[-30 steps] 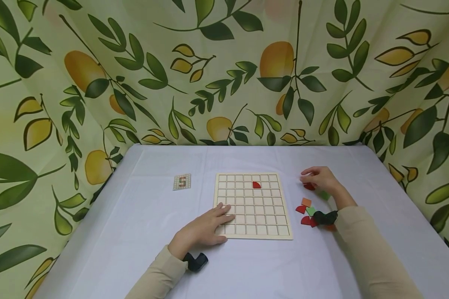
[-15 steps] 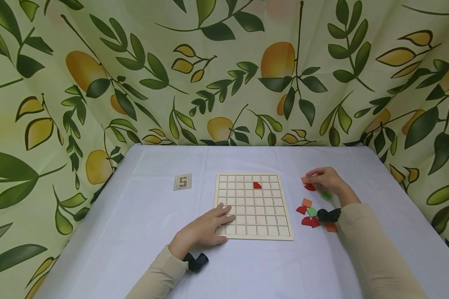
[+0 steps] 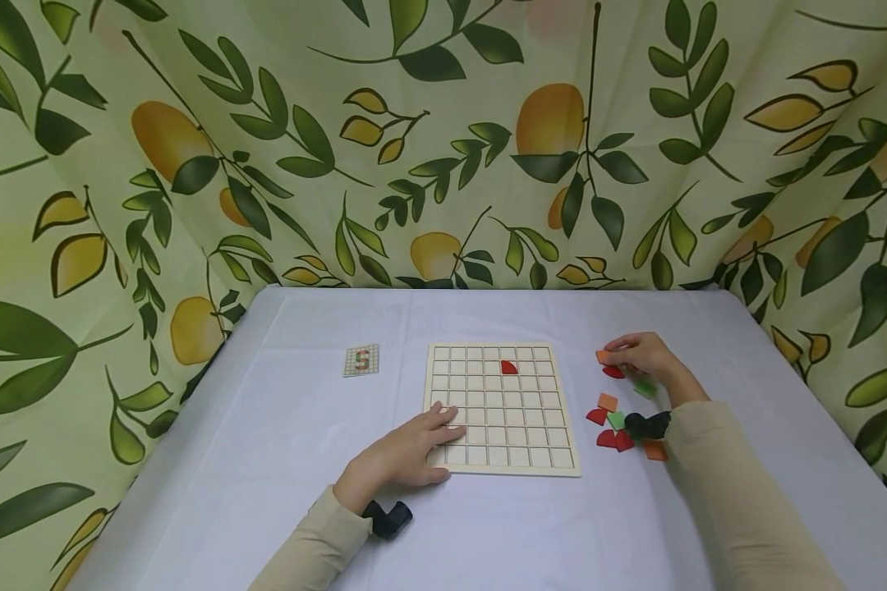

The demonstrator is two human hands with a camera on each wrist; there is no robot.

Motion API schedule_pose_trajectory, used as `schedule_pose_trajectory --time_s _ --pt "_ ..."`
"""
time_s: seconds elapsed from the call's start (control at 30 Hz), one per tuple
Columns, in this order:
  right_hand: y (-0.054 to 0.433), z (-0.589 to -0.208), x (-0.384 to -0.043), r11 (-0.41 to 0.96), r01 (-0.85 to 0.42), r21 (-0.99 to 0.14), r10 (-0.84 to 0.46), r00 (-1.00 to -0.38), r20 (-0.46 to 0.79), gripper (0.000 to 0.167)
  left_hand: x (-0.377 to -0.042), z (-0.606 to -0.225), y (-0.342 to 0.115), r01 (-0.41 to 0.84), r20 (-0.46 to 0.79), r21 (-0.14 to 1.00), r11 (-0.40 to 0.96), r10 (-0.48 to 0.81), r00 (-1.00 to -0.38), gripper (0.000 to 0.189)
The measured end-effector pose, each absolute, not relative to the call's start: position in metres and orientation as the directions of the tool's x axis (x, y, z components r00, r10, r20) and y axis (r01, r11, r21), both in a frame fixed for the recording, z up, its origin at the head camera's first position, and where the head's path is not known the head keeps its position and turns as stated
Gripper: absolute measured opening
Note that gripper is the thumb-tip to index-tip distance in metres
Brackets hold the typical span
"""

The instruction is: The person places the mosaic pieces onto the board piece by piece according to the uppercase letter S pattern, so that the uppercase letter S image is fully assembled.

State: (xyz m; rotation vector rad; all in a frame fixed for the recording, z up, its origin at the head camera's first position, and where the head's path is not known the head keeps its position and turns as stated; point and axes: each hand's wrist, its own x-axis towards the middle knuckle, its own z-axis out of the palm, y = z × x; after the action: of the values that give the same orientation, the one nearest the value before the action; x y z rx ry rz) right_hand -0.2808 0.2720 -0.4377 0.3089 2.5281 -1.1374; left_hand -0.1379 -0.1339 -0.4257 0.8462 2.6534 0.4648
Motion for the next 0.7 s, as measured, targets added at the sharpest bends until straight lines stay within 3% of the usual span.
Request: schedule_pose_trajectory --time_s 0.33,0.7 --pt "0.2701 -0.4377 -0.2786 0.611 0.395 -0.686 0.101 -0.898 -0.428 0.056 -0.1372 -0.4245 -0.1346 0.486 -0.203 0.407 0.773 0.595 -0.778 0.061" --pt "0.27 -0.4396 -0.2775 0.638 0.36 -0.681 0.088 -0.912 -0.4 0.054 -0.1384 -0.4262 -0.1345 0.482 -0.207 0.4 0.78 0.589 -0.781 0.062"
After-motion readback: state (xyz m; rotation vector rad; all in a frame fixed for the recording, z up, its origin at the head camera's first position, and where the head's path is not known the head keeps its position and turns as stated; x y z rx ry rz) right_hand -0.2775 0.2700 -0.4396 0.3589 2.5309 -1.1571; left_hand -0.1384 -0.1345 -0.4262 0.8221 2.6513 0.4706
